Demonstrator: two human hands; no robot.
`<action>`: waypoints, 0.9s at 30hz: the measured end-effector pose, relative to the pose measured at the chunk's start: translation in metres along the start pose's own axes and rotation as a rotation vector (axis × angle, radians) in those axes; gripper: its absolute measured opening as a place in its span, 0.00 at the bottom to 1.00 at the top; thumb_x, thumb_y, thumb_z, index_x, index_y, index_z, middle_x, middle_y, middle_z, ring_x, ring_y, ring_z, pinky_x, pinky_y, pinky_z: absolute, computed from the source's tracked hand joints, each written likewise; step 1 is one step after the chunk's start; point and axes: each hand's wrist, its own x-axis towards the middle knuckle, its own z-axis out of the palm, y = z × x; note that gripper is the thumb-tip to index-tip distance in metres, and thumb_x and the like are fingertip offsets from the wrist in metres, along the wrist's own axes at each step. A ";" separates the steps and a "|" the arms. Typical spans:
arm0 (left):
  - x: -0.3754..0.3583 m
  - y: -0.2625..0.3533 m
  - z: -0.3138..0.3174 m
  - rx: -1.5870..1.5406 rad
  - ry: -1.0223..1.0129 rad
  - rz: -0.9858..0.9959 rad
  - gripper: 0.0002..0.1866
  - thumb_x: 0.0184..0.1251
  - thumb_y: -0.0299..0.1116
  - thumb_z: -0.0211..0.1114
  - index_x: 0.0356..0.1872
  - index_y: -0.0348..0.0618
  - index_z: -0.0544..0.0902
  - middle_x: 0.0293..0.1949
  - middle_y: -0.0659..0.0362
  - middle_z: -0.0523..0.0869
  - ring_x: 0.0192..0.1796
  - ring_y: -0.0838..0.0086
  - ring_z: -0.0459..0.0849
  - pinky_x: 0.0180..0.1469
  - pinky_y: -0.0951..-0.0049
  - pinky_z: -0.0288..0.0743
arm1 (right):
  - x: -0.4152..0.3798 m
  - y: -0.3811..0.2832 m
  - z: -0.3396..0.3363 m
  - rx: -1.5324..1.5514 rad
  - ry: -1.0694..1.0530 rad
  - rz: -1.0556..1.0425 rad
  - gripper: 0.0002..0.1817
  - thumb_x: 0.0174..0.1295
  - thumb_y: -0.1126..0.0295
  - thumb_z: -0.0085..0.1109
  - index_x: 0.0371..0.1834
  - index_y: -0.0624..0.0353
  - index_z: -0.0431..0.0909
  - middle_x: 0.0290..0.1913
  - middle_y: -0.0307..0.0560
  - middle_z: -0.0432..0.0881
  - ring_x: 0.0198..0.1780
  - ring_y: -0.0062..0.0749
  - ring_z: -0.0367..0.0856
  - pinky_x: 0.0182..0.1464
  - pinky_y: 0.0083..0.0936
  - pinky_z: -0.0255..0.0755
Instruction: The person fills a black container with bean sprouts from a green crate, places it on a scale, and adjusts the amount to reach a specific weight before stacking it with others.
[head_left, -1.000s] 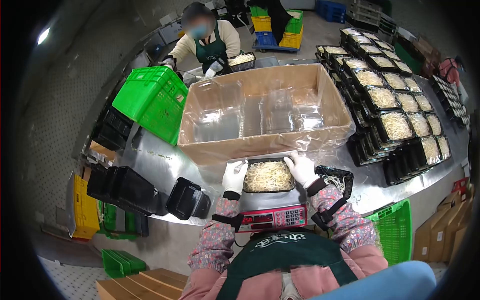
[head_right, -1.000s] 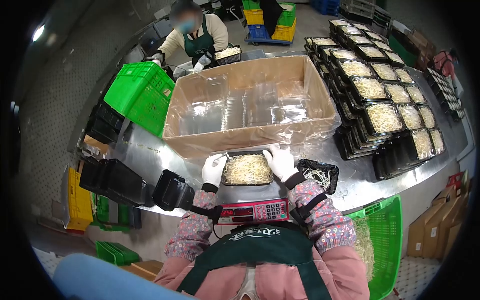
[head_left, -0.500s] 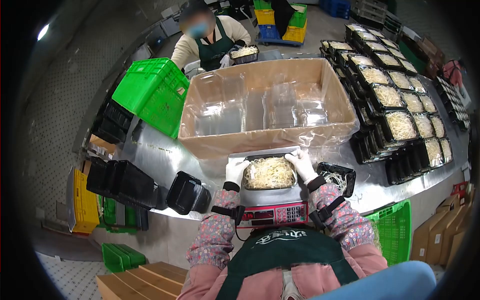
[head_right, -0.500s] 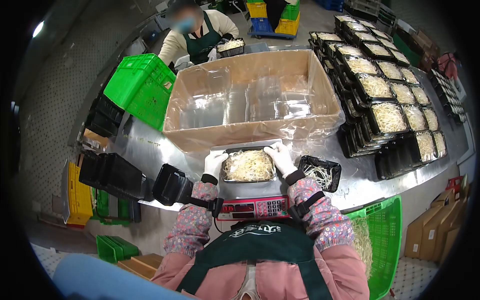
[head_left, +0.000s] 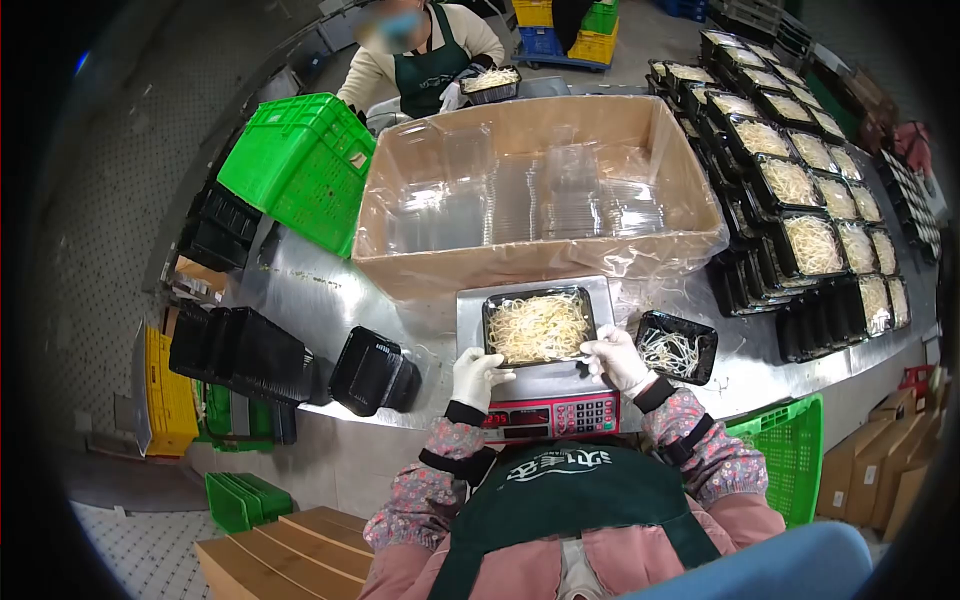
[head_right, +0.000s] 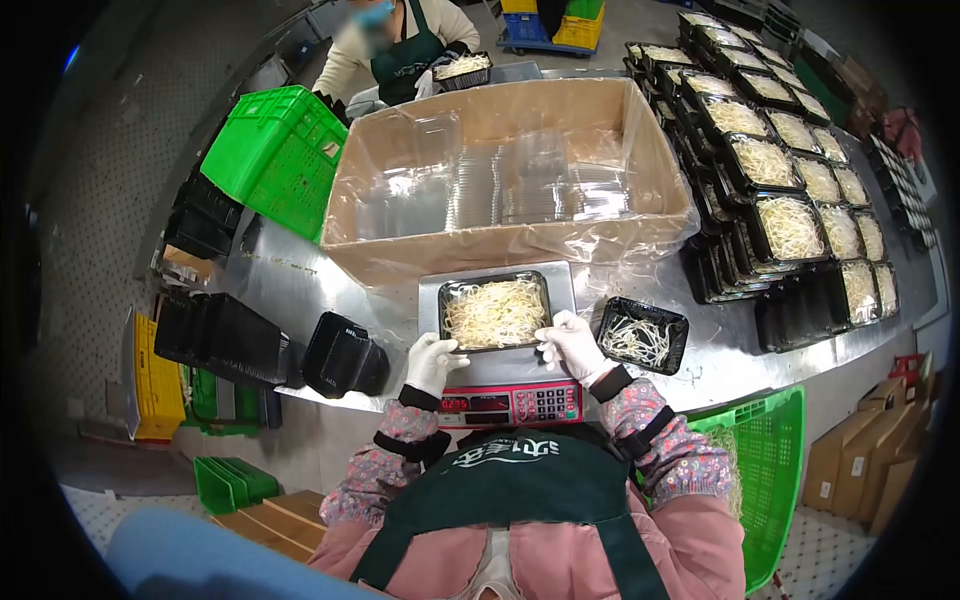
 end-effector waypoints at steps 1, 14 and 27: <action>0.003 -0.002 0.001 0.008 0.056 0.030 0.09 0.61 0.21 0.66 0.34 0.45 0.74 0.33 0.56 0.82 0.33 0.63 0.86 0.36 0.57 0.86 | 0.001 0.001 0.004 0.055 0.009 -0.031 0.11 0.64 0.77 0.62 0.33 0.55 0.68 0.27 0.52 0.84 0.19 0.29 0.82 0.15 0.26 0.77; -0.009 -0.025 0.056 0.088 -0.219 -0.373 0.29 0.77 0.54 0.51 0.51 0.30 0.78 0.41 0.48 0.86 0.39 0.60 0.88 0.42 0.60 0.86 | 0.085 -0.042 0.125 -1.593 0.024 -1.045 0.27 0.65 0.47 0.55 0.56 0.58 0.77 0.48 0.50 0.82 0.51 0.47 0.78 0.52 0.47 0.70; 0.003 -0.028 0.053 0.140 -0.066 -0.357 0.19 0.73 0.43 0.57 0.36 0.32 0.78 0.32 0.45 0.86 0.30 0.58 0.88 0.35 0.63 0.85 | 0.115 -0.036 0.126 -1.611 -0.015 -0.462 0.32 0.68 0.40 0.43 0.39 0.60 0.85 0.38 0.58 0.87 0.44 0.53 0.85 0.51 0.45 0.77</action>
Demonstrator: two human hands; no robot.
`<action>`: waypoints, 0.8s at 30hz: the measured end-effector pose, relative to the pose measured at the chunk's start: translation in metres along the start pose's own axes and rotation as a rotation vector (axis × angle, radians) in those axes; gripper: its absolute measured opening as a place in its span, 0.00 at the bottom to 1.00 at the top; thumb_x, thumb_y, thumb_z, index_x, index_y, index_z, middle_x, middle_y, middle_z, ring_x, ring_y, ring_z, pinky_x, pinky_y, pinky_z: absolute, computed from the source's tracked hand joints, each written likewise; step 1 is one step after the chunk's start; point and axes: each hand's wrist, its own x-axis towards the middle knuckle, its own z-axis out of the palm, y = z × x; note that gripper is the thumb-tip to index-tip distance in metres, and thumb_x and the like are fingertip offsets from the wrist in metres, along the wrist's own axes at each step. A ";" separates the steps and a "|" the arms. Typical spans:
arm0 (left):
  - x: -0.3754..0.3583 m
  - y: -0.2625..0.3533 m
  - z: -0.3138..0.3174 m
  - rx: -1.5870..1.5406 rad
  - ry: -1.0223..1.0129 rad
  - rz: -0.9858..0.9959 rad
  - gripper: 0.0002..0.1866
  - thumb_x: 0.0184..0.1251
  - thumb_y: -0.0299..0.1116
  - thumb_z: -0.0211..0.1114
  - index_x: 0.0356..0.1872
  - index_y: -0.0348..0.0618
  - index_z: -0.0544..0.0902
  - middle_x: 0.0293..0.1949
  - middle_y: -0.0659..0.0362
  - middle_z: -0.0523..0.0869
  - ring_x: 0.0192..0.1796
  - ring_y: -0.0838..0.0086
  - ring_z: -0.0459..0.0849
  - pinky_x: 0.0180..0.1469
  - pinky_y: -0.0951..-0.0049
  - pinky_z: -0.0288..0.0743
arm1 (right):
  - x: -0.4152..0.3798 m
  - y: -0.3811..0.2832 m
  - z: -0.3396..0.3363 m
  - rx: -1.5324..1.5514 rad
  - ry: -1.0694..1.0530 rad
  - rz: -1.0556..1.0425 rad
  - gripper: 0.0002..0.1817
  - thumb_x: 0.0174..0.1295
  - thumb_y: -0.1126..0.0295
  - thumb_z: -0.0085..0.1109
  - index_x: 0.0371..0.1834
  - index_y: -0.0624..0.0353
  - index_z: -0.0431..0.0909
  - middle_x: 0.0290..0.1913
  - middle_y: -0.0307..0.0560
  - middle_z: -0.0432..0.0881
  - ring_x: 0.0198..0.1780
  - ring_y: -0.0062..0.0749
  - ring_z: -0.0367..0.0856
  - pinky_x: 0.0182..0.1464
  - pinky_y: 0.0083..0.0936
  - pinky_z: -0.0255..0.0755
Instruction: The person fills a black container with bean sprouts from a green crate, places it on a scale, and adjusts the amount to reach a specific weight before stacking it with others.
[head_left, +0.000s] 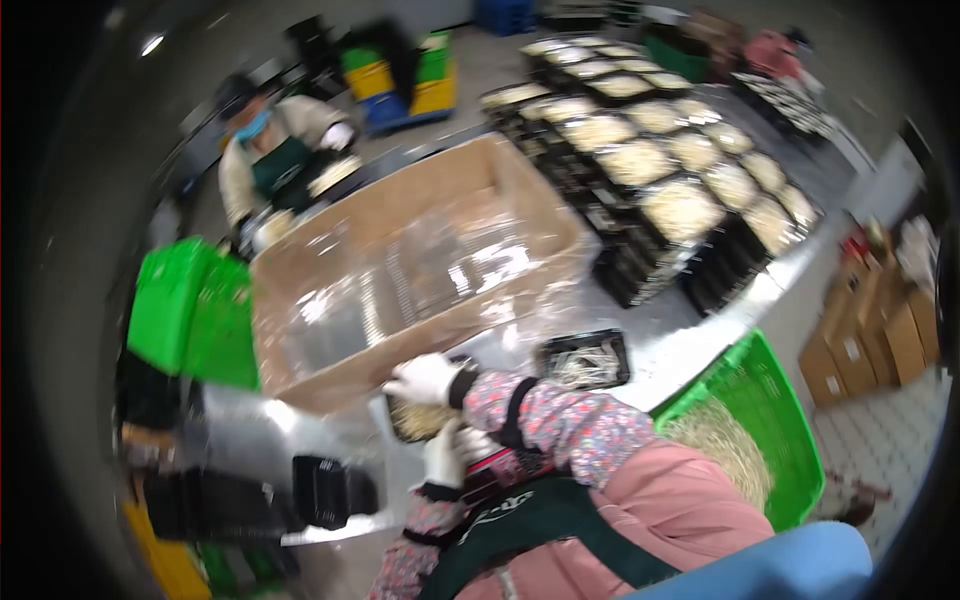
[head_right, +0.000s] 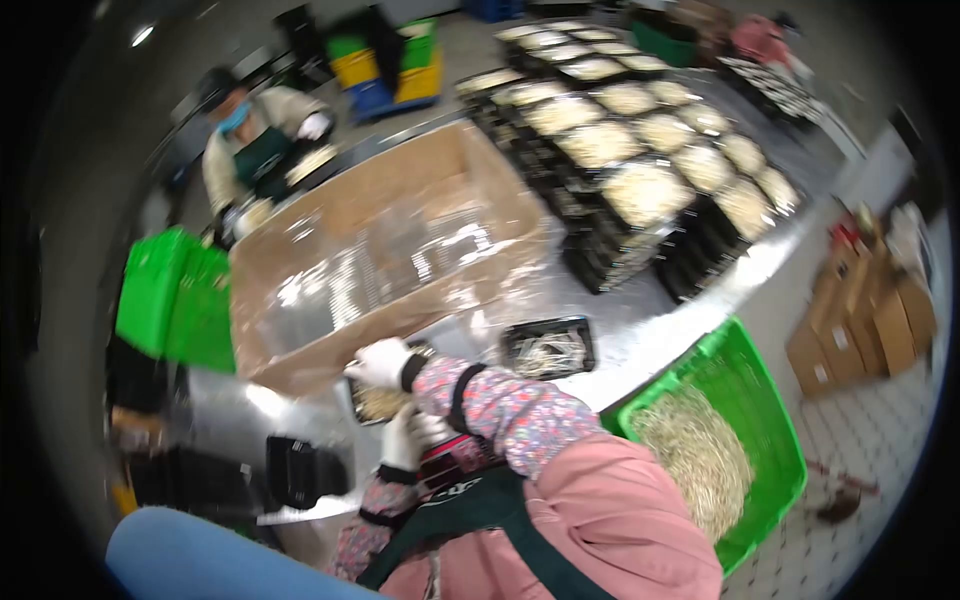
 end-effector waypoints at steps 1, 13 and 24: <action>0.010 -0.006 -0.019 0.088 0.009 0.046 0.18 0.73 0.43 0.57 0.39 0.32 0.77 0.33 0.44 0.86 0.29 0.59 0.87 0.33 0.62 0.84 | -0.003 0.007 -0.006 0.057 -0.038 0.017 0.33 0.67 0.39 0.46 0.40 0.62 0.84 0.40 0.60 0.86 0.46 0.54 0.85 0.52 0.45 0.76; -0.026 0.014 0.053 0.729 -0.248 0.419 0.09 0.66 0.28 0.67 0.30 0.34 0.79 0.22 0.60 0.82 0.20 0.80 0.78 0.23 0.76 0.72 | -0.231 0.091 -0.078 1.030 0.123 0.511 0.18 0.72 0.57 0.55 0.51 0.59 0.84 0.36 0.42 0.86 0.42 0.23 0.81 0.48 0.23 0.74; -0.017 0.010 0.098 0.510 -0.377 0.263 0.09 0.67 0.23 0.60 0.45 0.31 0.83 0.42 0.60 0.87 0.41 0.79 0.83 0.45 0.77 0.76 | -0.330 0.362 -0.088 -0.111 0.613 1.017 0.40 0.70 0.46 0.43 0.78 0.62 0.50 0.80 0.61 0.48 0.81 0.56 0.42 0.78 0.47 0.42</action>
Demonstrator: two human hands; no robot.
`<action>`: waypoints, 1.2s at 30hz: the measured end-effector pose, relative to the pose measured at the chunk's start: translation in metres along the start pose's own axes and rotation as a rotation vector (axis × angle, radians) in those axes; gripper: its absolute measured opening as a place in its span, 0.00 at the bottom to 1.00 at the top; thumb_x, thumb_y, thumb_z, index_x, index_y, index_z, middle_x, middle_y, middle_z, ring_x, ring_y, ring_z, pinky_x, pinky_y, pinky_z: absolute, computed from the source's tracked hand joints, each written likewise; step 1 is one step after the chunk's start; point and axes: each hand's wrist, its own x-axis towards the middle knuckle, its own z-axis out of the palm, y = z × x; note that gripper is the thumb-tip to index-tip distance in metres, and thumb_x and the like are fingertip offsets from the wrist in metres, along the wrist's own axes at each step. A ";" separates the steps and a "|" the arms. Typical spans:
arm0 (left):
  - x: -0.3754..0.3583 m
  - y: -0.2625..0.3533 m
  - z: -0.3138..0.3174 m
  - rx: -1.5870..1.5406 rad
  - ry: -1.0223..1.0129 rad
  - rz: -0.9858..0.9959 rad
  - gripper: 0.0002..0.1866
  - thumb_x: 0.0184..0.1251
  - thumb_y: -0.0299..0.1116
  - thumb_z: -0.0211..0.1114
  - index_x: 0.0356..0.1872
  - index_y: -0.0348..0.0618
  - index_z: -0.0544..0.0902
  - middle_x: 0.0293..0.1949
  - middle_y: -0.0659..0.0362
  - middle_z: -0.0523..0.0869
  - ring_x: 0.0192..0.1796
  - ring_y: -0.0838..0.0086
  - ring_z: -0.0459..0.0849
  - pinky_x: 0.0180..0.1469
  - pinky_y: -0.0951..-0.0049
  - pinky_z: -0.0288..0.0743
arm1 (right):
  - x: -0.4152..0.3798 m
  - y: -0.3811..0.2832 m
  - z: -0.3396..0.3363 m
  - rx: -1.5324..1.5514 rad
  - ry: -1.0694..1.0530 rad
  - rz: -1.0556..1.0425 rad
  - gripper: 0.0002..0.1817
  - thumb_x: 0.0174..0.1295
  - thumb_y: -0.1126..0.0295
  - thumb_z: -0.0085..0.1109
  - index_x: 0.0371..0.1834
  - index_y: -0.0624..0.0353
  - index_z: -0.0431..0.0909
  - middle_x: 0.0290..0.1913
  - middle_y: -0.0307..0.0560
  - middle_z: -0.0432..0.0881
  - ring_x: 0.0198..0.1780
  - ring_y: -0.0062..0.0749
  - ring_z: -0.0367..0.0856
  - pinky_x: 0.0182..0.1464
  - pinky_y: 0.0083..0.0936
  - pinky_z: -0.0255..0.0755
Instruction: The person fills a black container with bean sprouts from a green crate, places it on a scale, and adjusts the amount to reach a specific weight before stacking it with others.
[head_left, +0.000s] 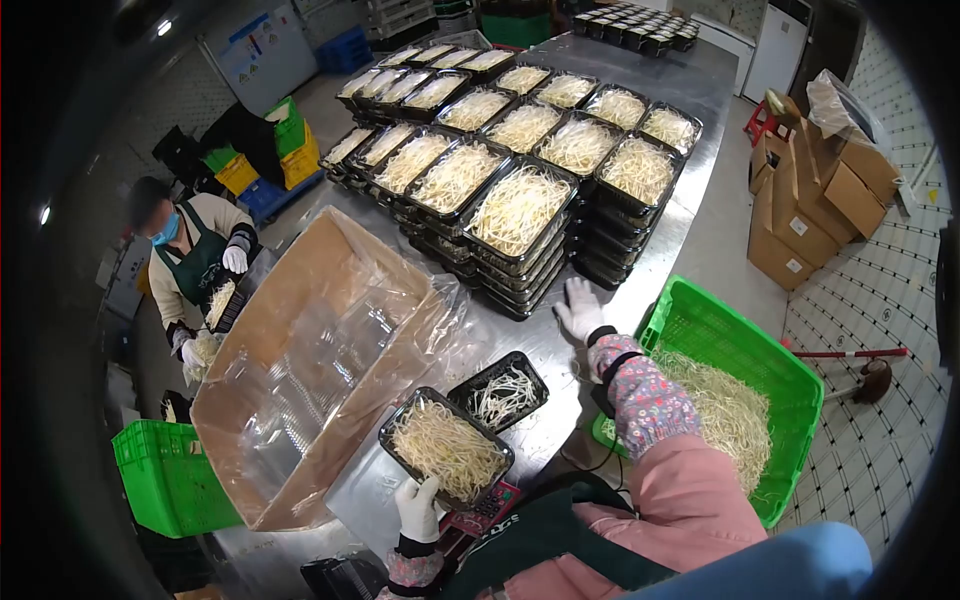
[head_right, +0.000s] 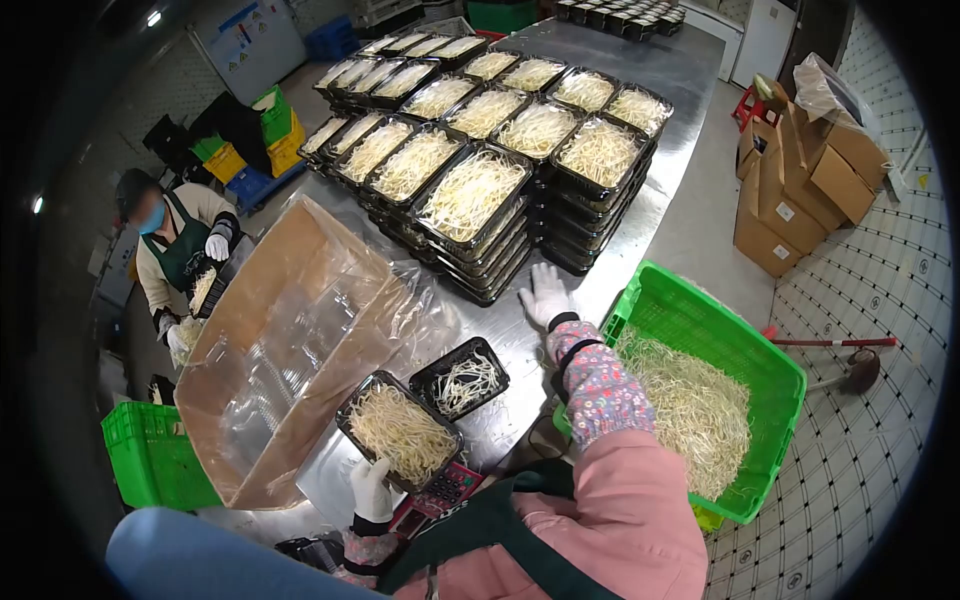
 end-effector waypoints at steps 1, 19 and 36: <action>-0.001 -0.001 0.002 -0.009 0.024 -0.012 0.09 0.67 0.23 0.60 0.45 0.31 0.83 0.41 0.60 0.87 0.41 0.79 0.83 0.45 0.78 0.75 | -0.007 -0.020 -0.004 -0.032 -0.154 -0.044 0.41 0.70 0.44 0.41 0.79 0.61 0.49 0.81 0.58 0.45 0.82 0.52 0.38 0.80 0.46 0.36; 0.097 0.006 0.120 0.417 -0.473 0.019 0.11 0.71 0.37 0.64 0.34 0.40 0.81 0.31 0.62 0.84 0.30 0.80 0.83 0.32 0.79 0.75 | -0.131 -0.053 -0.100 1.369 -0.480 0.235 0.10 0.60 0.74 0.69 0.40 0.54 0.75 0.31 0.33 0.80 0.32 0.16 0.78 0.35 0.15 0.72; 0.047 0.011 0.066 0.179 -0.306 0.015 0.14 0.77 0.30 0.54 0.55 0.33 0.78 0.46 0.52 0.87 0.43 0.71 0.87 0.49 0.74 0.79 | -0.070 -0.060 -0.070 -0.199 0.072 -0.233 0.62 0.39 0.36 0.74 0.76 0.56 0.55 0.77 0.66 0.51 0.78 0.66 0.44 0.74 0.64 0.46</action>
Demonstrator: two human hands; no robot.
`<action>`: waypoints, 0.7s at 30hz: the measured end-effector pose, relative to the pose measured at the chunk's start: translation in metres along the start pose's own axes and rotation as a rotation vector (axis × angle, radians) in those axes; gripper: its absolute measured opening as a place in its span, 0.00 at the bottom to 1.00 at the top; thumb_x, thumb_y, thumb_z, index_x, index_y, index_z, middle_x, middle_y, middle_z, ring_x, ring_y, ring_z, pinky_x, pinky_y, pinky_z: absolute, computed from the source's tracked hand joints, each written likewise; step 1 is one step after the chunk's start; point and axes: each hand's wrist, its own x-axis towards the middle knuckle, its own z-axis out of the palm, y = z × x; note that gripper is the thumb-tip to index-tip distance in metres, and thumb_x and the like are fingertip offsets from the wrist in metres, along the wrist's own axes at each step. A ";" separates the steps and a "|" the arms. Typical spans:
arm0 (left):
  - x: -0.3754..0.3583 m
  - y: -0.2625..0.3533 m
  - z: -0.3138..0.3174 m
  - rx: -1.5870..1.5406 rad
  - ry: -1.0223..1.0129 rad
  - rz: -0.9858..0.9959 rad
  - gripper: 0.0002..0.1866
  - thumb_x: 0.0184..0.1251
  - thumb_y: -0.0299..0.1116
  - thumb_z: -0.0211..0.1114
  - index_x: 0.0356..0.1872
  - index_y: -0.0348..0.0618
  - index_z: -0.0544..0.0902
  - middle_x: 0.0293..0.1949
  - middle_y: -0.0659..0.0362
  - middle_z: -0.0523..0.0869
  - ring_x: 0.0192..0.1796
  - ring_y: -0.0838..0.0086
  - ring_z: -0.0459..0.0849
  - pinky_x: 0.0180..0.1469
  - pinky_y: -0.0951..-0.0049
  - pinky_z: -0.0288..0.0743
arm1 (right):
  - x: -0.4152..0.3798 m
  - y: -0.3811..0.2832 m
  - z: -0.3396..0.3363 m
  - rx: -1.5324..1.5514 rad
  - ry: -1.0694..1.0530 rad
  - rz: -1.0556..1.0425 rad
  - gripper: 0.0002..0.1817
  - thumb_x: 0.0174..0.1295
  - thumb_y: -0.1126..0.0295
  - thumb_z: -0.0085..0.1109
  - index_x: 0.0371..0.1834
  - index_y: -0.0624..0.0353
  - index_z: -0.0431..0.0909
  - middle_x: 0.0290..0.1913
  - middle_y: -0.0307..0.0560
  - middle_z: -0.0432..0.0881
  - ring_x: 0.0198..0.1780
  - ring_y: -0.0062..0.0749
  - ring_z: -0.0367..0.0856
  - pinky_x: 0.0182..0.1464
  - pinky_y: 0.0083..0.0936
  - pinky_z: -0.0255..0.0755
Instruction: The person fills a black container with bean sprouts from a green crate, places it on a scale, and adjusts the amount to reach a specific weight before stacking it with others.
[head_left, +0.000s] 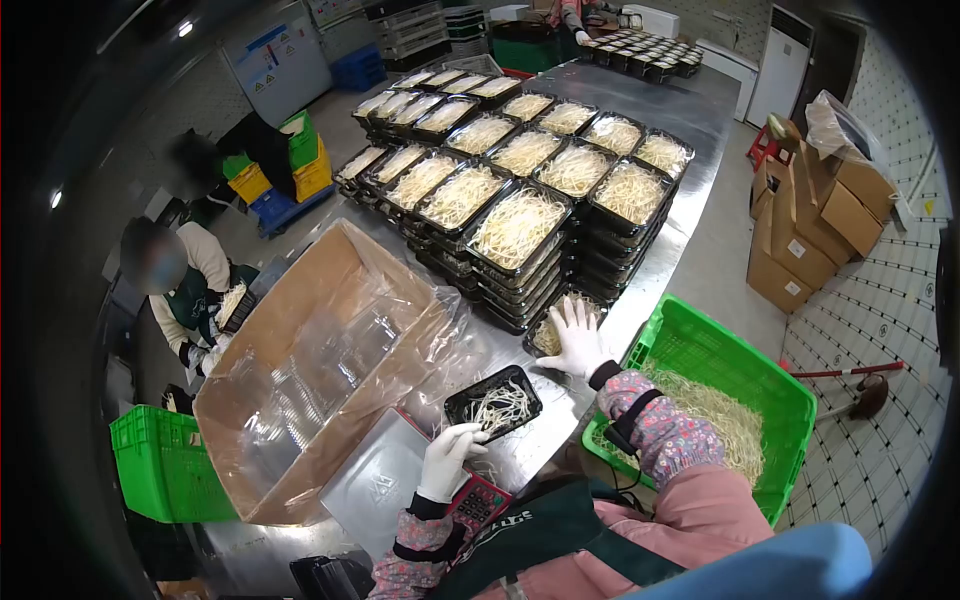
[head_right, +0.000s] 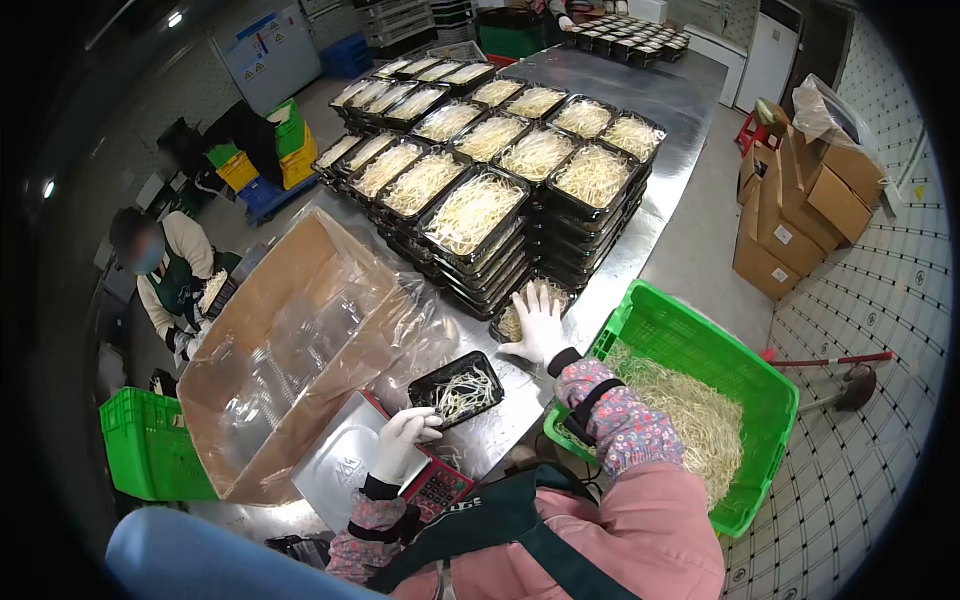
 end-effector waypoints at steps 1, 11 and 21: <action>-0.005 0.001 -0.001 -0.002 0.007 -0.002 0.14 0.77 0.30 0.54 0.55 0.33 0.78 0.46 0.52 0.87 0.43 0.71 0.87 0.49 0.74 0.79 | 0.007 -0.003 0.003 0.007 -0.113 0.045 0.67 0.36 0.33 0.74 0.78 0.56 0.52 0.78 0.66 0.48 0.79 0.67 0.40 0.74 0.67 0.42; -0.052 -0.012 -0.043 -0.013 0.254 0.021 0.14 0.77 0.30 0.52 0.55 0.33 0.78 0.46 0.49 0.87 0.42 0.69 0.87 0.48 0.72 0.80 | 0.027 0.011 0.009 -0.149 -0.361 0.095 0.66 0.39 0.44 0.75 0.80 0.52 0.45 0.80 0.64 0.43 0.80 0.65 0.37 0.74 0.69 0.35; -0.098 -0.031 -0.064 -0.046 0.475 0.047 0.14 0.77 0.29 0.51 0.54 0.32 0.79 0.44 0.50 0.87 0.40 0.69 0.88 0.45 0.71 0.81 | 0.035 0.026 0.025 -0.154 -0.338 0.029 0.76 0.28 0.31 0.75 0.81 0.51 0.42 0.80 0.66 0.39 0.80 0.66 0.33 0.73 0.70 0.33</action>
